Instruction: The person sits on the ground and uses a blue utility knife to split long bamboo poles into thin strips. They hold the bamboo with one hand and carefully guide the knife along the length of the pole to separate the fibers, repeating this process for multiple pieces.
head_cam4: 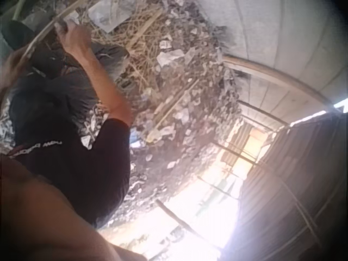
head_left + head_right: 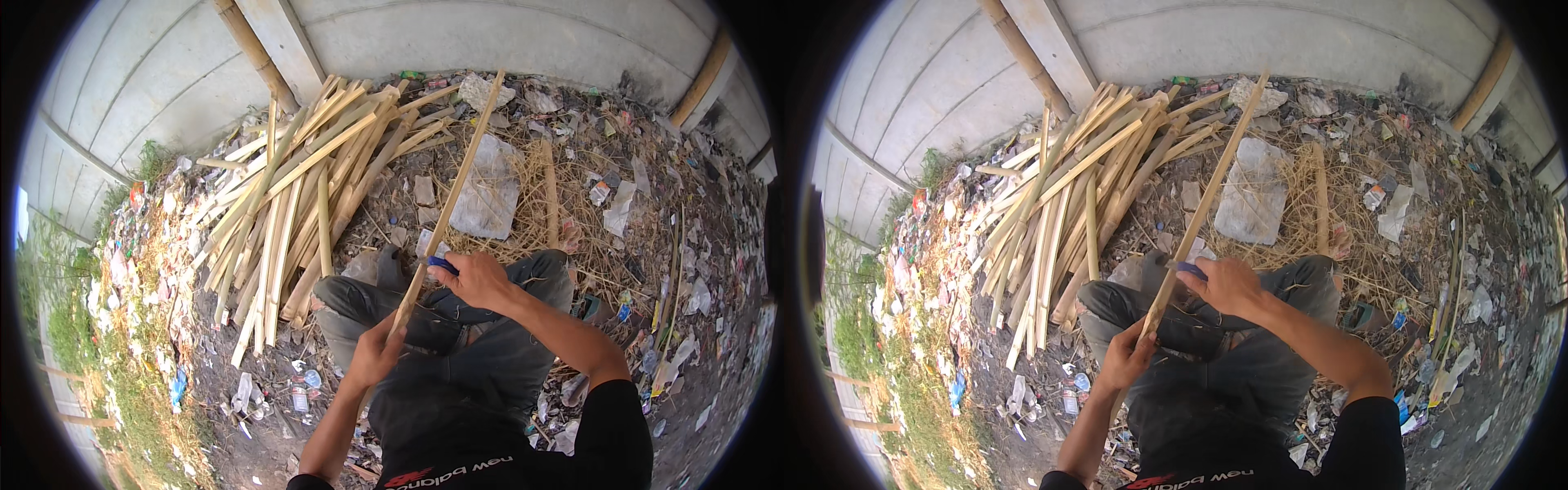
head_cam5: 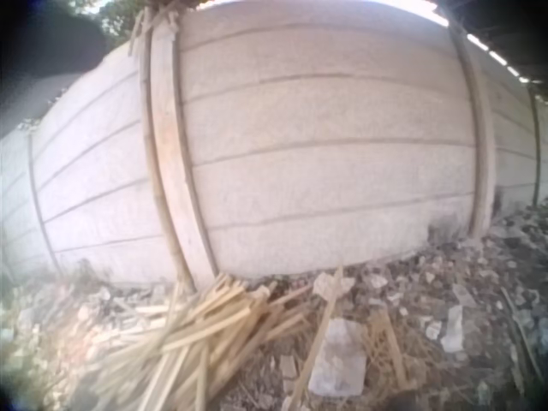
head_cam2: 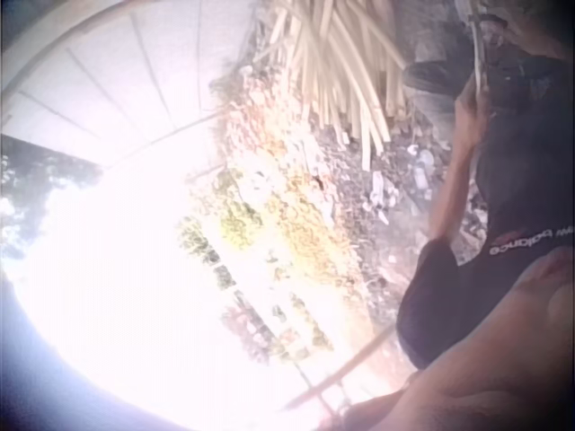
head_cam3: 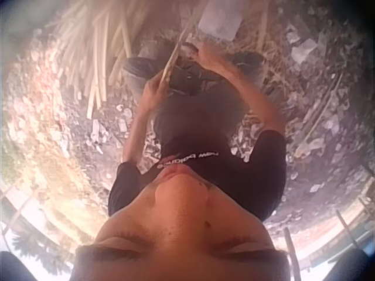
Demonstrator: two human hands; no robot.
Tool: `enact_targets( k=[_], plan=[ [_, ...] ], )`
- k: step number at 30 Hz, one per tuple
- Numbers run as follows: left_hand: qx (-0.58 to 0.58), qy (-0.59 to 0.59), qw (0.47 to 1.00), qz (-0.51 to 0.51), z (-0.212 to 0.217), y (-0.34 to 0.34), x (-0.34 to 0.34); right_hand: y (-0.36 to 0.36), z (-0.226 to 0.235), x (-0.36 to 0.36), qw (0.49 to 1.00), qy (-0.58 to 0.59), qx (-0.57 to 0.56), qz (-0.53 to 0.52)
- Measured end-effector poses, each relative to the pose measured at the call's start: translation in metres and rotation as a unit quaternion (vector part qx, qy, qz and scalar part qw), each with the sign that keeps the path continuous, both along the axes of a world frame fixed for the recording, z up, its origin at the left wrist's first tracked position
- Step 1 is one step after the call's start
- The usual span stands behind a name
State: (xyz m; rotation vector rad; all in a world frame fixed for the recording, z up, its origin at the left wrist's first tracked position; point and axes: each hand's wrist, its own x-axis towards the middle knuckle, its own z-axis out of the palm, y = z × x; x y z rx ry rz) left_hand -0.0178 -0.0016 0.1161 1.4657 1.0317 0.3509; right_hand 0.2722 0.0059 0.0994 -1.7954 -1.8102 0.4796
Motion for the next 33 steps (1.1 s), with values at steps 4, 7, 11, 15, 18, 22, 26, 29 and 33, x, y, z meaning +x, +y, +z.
enact_targets(
  k=[4, 7, 11, 15, 18, 22, 26, 29, 33],
  plan=[
    [0.042, 0.013, 0.999, -0.027, 0.002, -0.012, -0.017, 0.022, 0.006, 0.048, 0.994, -0.007, -0.052, -0.098],
    [0.008, -0.012, 1.0, -0.015, -0.006, -0.012, -0.007, -0.012, 0.012, -0.018, 0.996, -0.004, -0.057, 0.061],
    [-0.031, 0.03, 0.999, -0.02, 0.007, -0.009, -0.012, -0.007, 0.007, -0.014, 0.999, -0.006, -0.015, 0.028],
    [-0.018, 0.053, 0.997, -0.048, -0.001, -0.03, -0.057, 0.035, 0.001, 0.098, 0.986, -0.019, -0.057, -0.155],
    [0.001, 0.046, 0.998, -0.036, -0.004, -0.03, -0.054, 0.013, 0.016, 0.058, 0.996, 0.005, -0.05, -0.069],
    [0.002, 0.007, 1.0, -0.022, -0.011, -0.013, -0.022, -0.035, 0.011, -0.032, 0.992, 0.013, -0.092, 0.085],
    [-0.024, -0.022, 0.999, 0.004, -0.003, -0.007, -0.008, -0.038, 0.005, -0.043, 0.992, 0.002, -0.087, 0.088],
    [-0.037, -0.007, 0.999, 0.004, -0.004, -0.007, -0.015, 0.002, -0.01, 0.01, 0.999, 0.001, 0.015, -0.036],
    [-0.017, 0.032, 0.999, -0.015, -0.008, -0.012, -0.027, 0.022, -0.022, 0.085, 0.989, -0.032, -0.042, -0.135]
  ],
)
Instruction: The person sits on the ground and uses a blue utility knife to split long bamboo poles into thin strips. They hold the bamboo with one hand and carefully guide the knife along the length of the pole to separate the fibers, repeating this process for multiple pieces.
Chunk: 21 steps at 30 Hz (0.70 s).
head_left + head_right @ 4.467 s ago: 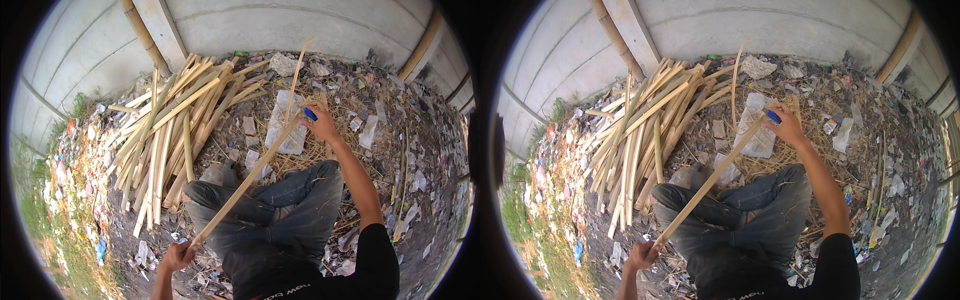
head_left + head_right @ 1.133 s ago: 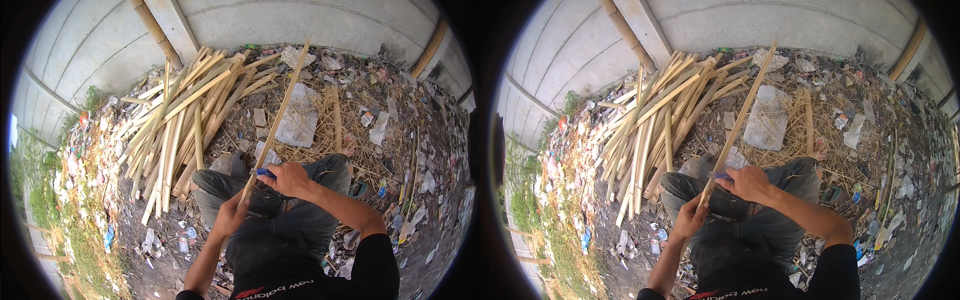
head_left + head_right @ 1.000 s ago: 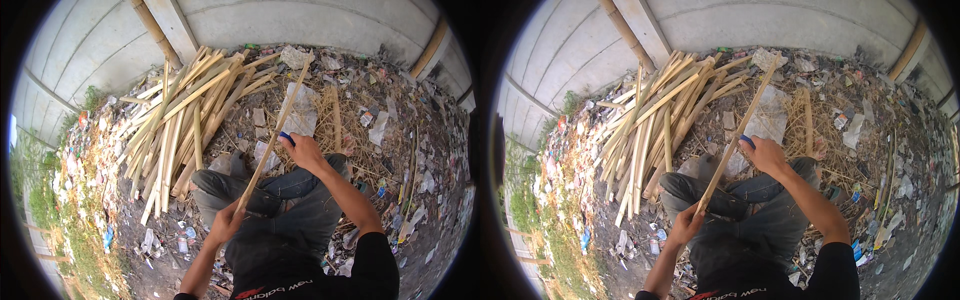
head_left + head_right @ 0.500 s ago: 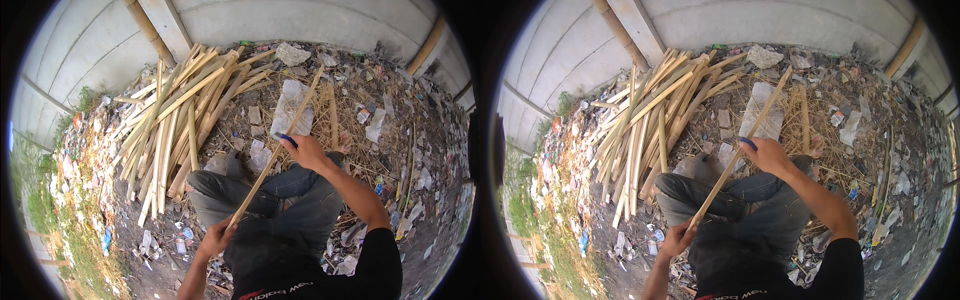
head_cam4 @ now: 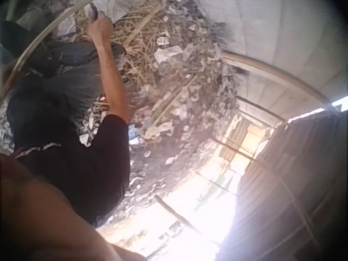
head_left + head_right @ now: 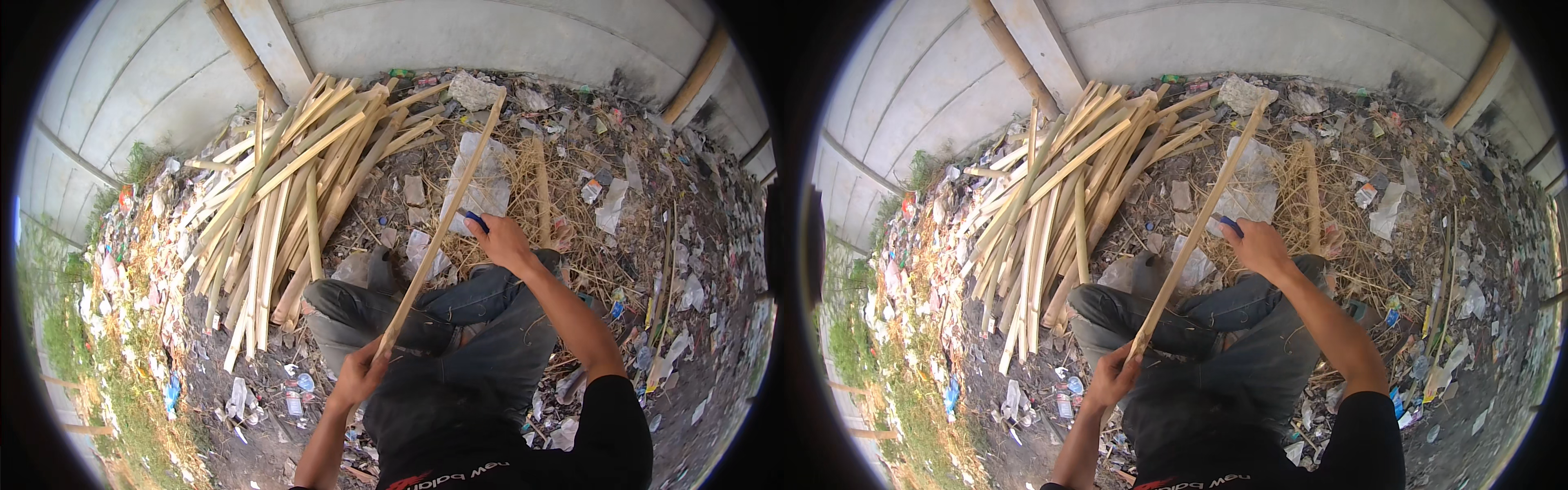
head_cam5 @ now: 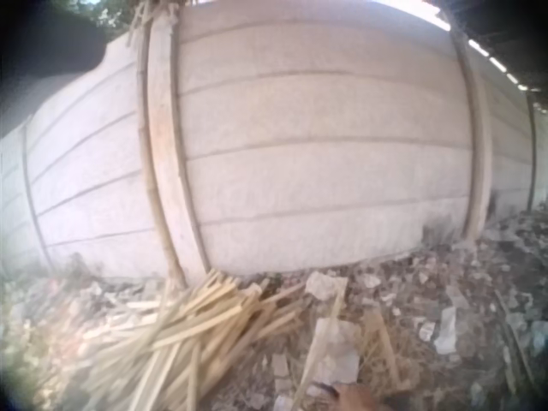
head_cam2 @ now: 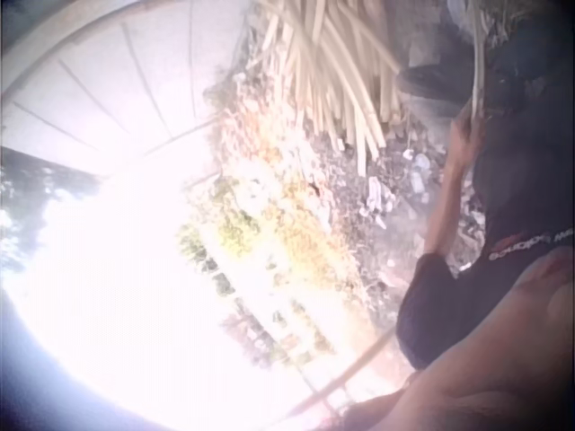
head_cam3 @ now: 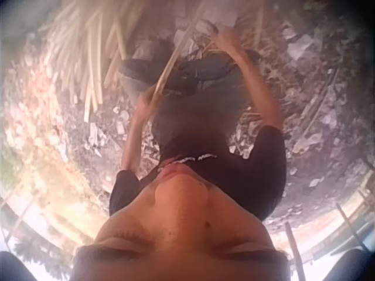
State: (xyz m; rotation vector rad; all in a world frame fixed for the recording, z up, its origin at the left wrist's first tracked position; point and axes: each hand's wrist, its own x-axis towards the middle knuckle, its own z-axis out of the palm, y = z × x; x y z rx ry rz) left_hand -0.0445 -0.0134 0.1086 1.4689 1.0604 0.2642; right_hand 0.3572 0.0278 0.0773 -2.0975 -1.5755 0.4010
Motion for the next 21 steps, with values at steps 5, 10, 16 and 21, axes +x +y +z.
enact_targets(
  k=[5, 10, 16, 21],
  plan=[
    [0.125, -0.039, 0.991, -0.009, -0.007, 0.005, 0.014, -0.056, 0.002, -0.105, 0.978, 0.035, -0.004, 0.205],
    [0.141, 0.005, 0.99, -0.018, 0.011, 0.013, 0.013, -0.053, 0.008, -0.095, 0.993, 0.043, 0.0, 0.105],
    [0.162, 0.01, 0.987, 0.021, 0.004, 0.008, 0.01, -0.058, 0.035, -0.076, 0.989, 0.086, 0.071, 0.097],
    [0.167, 0.018, 0.986, -0.002, 0.009, -0.008, 0.018, -0.07, 0.029, -0.106, 0.987, 0.055, 0.054, 0.141]
  ],
)
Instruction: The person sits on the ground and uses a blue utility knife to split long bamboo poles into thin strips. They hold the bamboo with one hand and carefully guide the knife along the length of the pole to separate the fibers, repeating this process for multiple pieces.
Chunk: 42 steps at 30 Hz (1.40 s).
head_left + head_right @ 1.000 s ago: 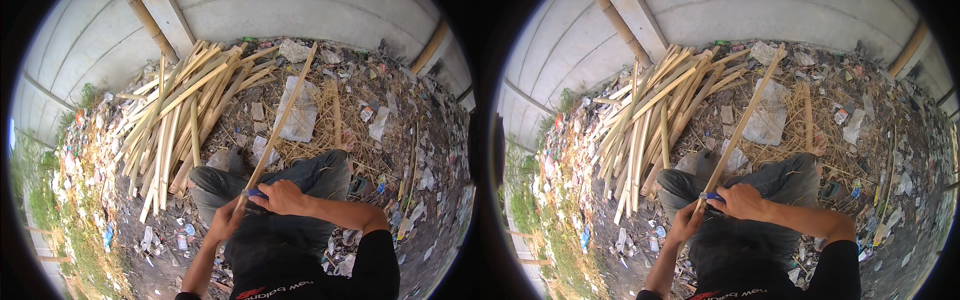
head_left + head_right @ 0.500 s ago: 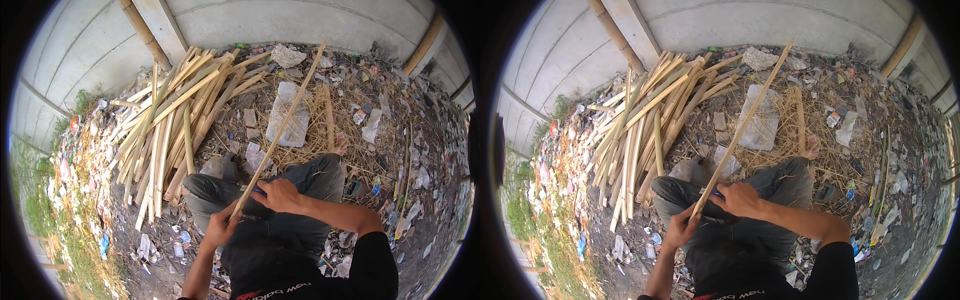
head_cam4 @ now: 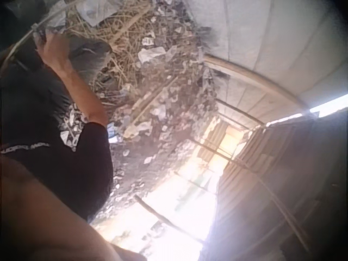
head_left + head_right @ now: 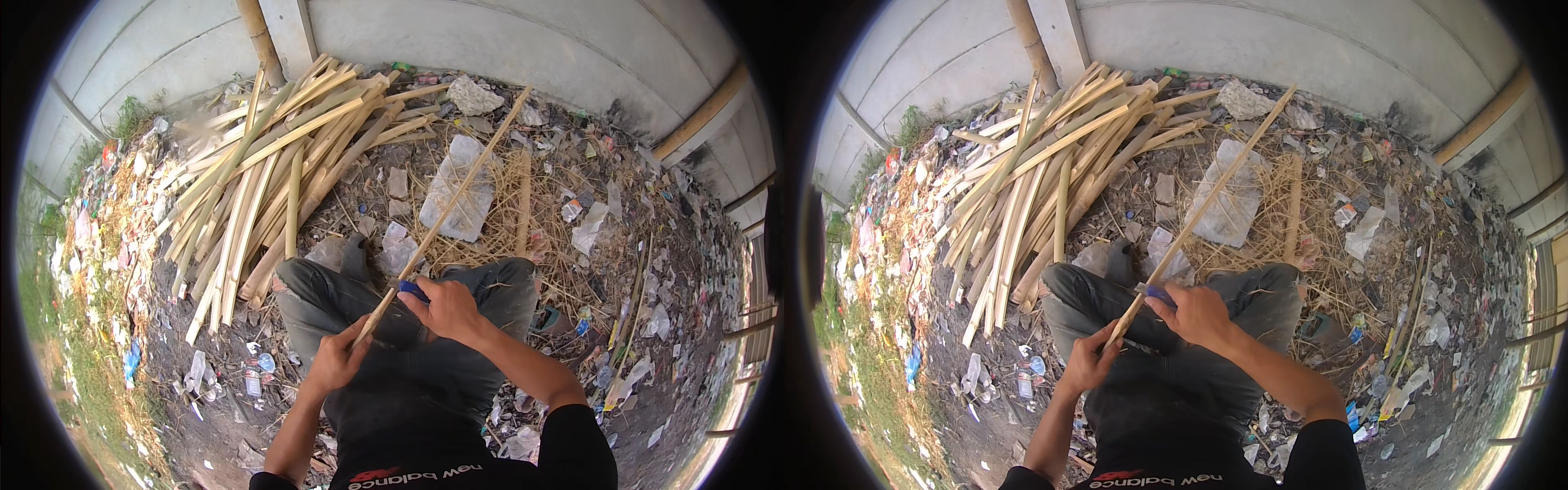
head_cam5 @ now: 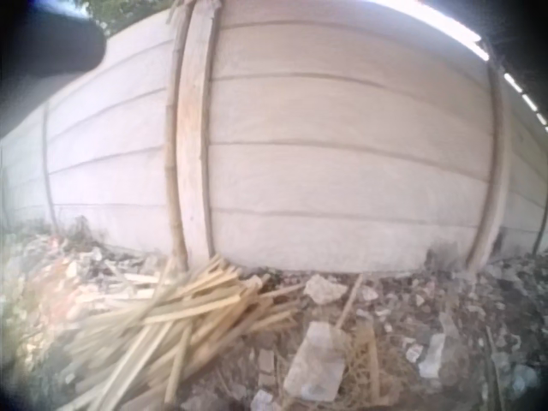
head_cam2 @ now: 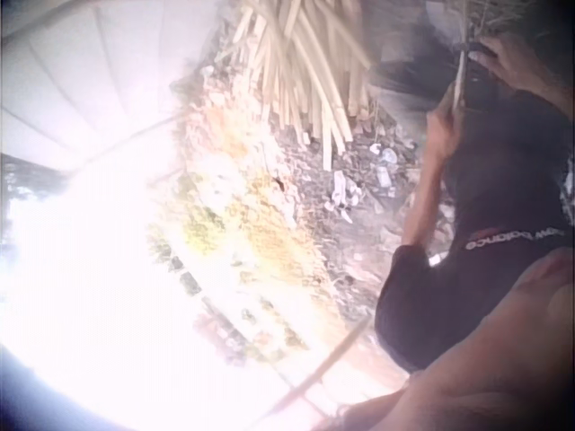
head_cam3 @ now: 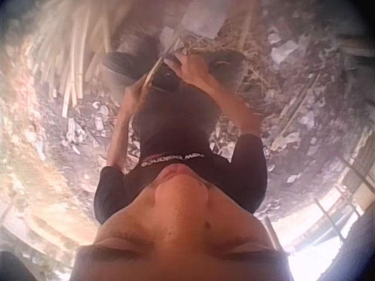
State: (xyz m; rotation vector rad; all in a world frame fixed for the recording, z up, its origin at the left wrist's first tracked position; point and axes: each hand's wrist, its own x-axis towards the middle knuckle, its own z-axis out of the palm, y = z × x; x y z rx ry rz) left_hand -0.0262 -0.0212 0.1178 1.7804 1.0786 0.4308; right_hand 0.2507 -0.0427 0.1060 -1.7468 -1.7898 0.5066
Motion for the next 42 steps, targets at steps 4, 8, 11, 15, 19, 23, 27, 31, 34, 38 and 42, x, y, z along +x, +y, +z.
enact_targets(
  k=[4, 8, 11, 15, 19, 23, 27, 31, 34, 38, 42],
  plan=[
    [0.015, -0.017, 1.0, -0.007, -0.004, -0.014, -0.026, 0.02, -0.002, 0.031, 0.996, -0.082, -0.008, -0.038],
    [0.045, 0.0, 0.998, -0.032, 0.001, -0.025, -0.058, 0.044, -0.013, 0.073, 0.986, -0.081, -0.013, -0.148],
    [0.044, 0.023, 0.997, -0.06, -0.003, -0.044, -0.099, 0.054, -0.017, 0.143, 0.958, -0.058, -0.021, -0.279],
    [-0.062, 0.087, 0.992, -0.067, -0.012, -0.074, -0.161, 0.023, -0.047, 0.292, 0.882, -0.017, -0.025, -0.47],
    [-0.052, 0.047, 0.997, -0.024, -0.042, -0.106, -0.212, -0.046, -0.042, 0.388, 0.809, -0.107, 0.087, -0.571],
    [-0.022, 0.064, 0.998, 0.011, -0.032, -0.102, -0.16, -0.039, -0.014, 0.312, 0.835, 0.282, 0.089, -0.464],
    [0.01, -0.016, 0.998, 0.068, -0.045, -0.068, -0.075, 0.002, 0.008, 0.17, 0.88, 0.325, 0.093, -0.333],
    [-0.026, -0.112, 0.988, 0.101, -0.048, -0.024, 0.005, 0.021, 0.019, 0.067, 0.917, 0.361, 0.059, -0.159],
    [-0.012, -0.146, 0.982, 0.118, -0.025, -0.001, 0.047, 0.031, 0.017, 0.016, 0.929, 0.355, 0.052, -0.09],
    [0.038, -0.129, 0.986, 0.095, -0.015, 0.014, 0.059, 0.039, 0.021, -0.008, 0.931, 0.355, 0.053, -0.065],
    [0.017, -0.053, 0.998, 0.035, 0.002, 0.023, 0.046, 0.039, 0.017, -0.01, 0.918, 0.388, 0.081, -0.031]
  ],
)
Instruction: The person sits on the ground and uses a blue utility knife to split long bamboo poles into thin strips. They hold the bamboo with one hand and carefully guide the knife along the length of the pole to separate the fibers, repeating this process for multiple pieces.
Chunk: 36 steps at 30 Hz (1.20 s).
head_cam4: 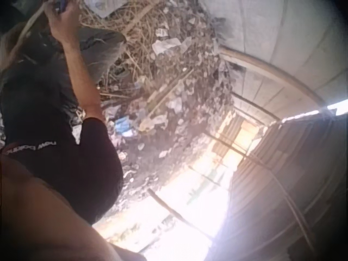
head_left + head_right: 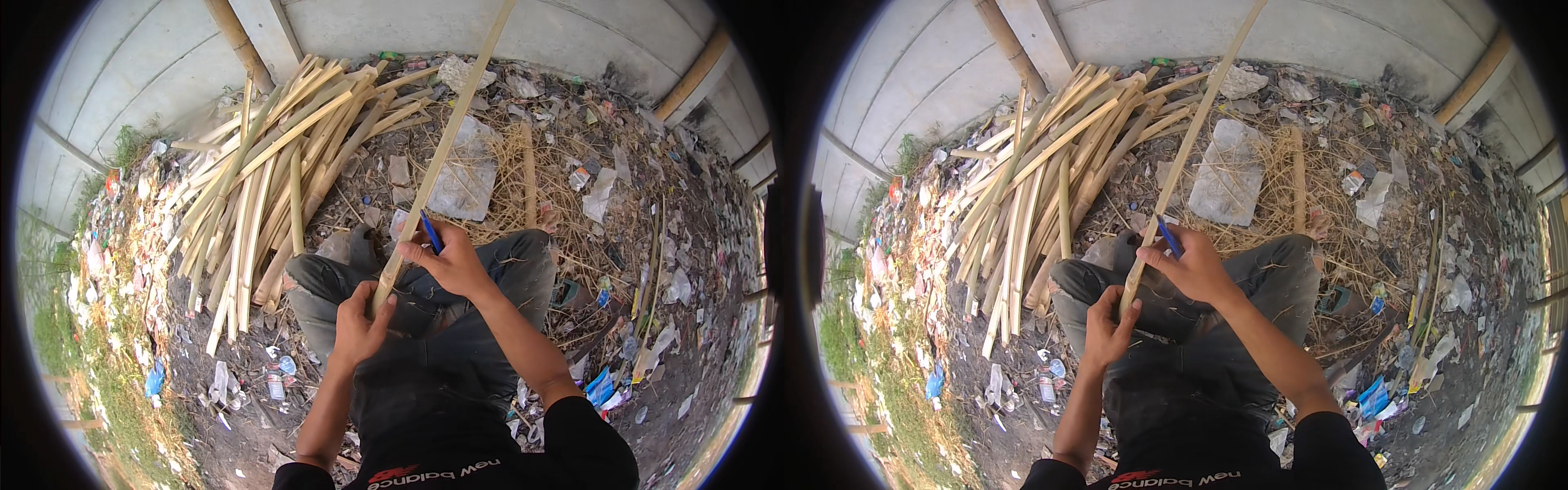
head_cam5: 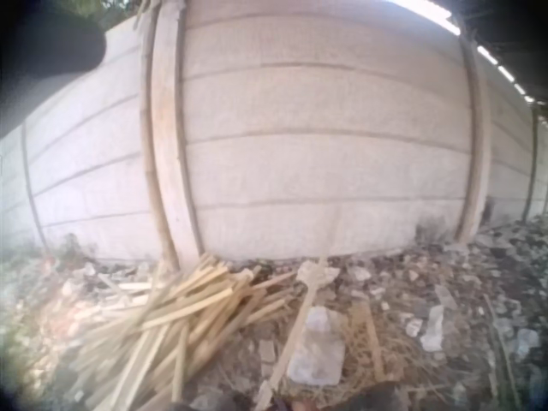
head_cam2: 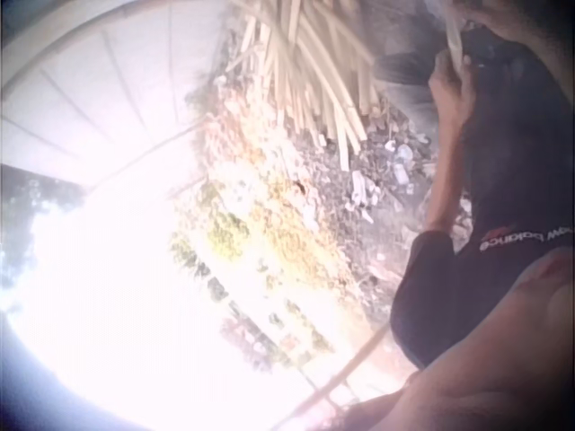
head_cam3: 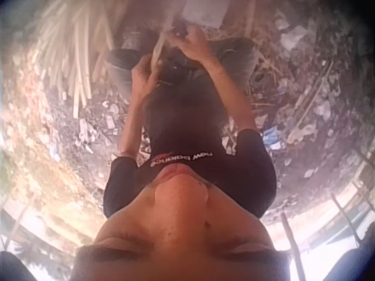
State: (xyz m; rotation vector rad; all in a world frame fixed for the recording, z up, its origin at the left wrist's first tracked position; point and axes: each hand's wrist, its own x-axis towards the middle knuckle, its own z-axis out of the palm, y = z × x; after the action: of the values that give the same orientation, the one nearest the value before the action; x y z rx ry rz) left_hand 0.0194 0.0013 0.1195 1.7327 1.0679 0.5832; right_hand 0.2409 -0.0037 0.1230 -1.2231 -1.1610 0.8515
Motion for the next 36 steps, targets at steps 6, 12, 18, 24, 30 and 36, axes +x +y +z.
enact_targets(
  k=[6, 12, 18, 24, 30, 36],
  plan=[
    [-0.034, -0.03, 0.999, -0.023, 0.006, 0.0, -0.011, -0.019, 0.009, -0.006, 0.983, -0.147, -0.091, 0.068],
    [-0.132, -0.112, 0.985, -0.004, -0.017, -0.003, -0.02, -0.05, -0.004, -0.029, 0.909, -0.401, -0.088, 0.077],
    [-0.191, -0.105, 0.976, -0.017, -0.014, -0.002, -0.017, -0.033, -0.023, -0.014, 0.903, -0.424, -0.011, 0.072],
    [-0.153, -0.039, 0.985, -0.075, -0.008, -0.018, -0.059, 0.021, -0.036, 0.154, 0.899, -0.302, -0.163, -0.27],
    [-0.073, -0.046, 0.994, -0.061, -0.03, -0.036, -0.078, -0.008, -0.029, 0.164, 0.929, -0.277, -0.095, -0.228],
    [-0.128, -0.129, 0.983, 0.023, -0.048, -0.001, -0.026, -0.043, -0.015, 0.018, 0.924, -0.377, -0.045, 0.033]
  ],
)
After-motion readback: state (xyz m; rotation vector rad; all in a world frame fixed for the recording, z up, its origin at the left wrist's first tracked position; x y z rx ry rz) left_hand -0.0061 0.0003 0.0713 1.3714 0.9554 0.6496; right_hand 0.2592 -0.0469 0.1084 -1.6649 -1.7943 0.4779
